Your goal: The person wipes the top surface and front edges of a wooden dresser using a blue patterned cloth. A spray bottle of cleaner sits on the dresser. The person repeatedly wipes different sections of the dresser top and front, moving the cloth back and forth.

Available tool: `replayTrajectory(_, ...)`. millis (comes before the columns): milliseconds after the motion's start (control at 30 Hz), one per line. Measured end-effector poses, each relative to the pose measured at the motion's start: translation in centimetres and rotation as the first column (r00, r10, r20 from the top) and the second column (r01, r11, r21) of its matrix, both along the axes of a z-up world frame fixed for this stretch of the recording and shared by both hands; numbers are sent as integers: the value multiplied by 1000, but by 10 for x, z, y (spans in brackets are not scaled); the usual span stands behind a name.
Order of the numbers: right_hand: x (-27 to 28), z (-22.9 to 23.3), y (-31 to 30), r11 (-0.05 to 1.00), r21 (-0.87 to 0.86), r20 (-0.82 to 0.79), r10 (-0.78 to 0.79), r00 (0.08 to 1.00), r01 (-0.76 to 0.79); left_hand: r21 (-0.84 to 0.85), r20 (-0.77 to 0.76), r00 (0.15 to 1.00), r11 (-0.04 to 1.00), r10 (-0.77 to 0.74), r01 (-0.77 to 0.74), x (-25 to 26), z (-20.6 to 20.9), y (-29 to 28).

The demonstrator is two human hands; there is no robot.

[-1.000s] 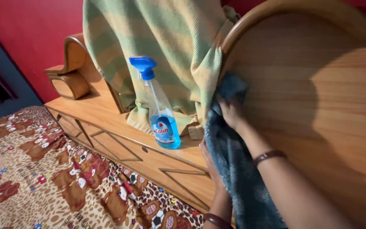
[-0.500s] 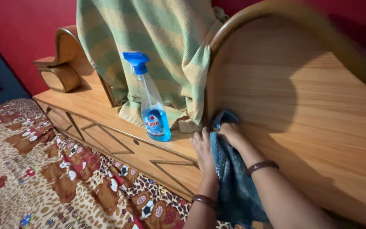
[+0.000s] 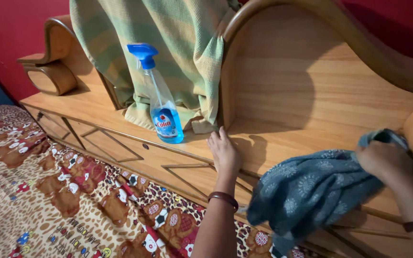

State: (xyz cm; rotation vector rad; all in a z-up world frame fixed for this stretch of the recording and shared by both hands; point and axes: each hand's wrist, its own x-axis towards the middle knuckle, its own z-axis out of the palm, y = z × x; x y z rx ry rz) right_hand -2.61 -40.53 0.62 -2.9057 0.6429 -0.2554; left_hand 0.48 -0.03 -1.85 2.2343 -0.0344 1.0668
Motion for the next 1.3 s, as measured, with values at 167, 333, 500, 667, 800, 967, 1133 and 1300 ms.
replayTrajectory(167, 32, 4, 46, 991, -23, -28, 129, 991, -130, -3, -65, 998, 1000, -1, 1, -6, 5, -1)
replayTrajectory(333, 81, -3, 215, 890, -95, -219, 419, 881, -447, -23, -73, 997, 1000, -8, 6, -8, 14, -2)
replayTrajectory(500, 104, 5, 307, 819, 3, -111, 570, 814, -573, -48, -12, 1000, 999, -19, 19, -9, 9, -1)
replayTrajectory(667, 112, 15, 297, 863, 26, -114, 503, 857, -504, -16, -7, 999, 999, -36, 36, -7, 8, 1)
replayTrajectory(800, 95, 13, 261, 908, 19, -176, 415, 893, -418, 57, 29, 999, 998, 14, -16, -8, 4, 3)
replayTrajectory(967, 48, 16, 167, 952, 21, -180, 305, 935, -307, 49, -38, 999, 999, 12, -10, -6, 3, 4)
replayTrajectory(1133, 1, 19, 59, 999, -19, -112, -32, 993, 30, 105, -57, 998, 994, 38, -32, 0, -1, 7)
replayTrajectory(1300, -14, 10, 8, 973, 168, -17, -156, 988, 156, 145, -71, 997, 989, 37, -27, 3, -7, 7)
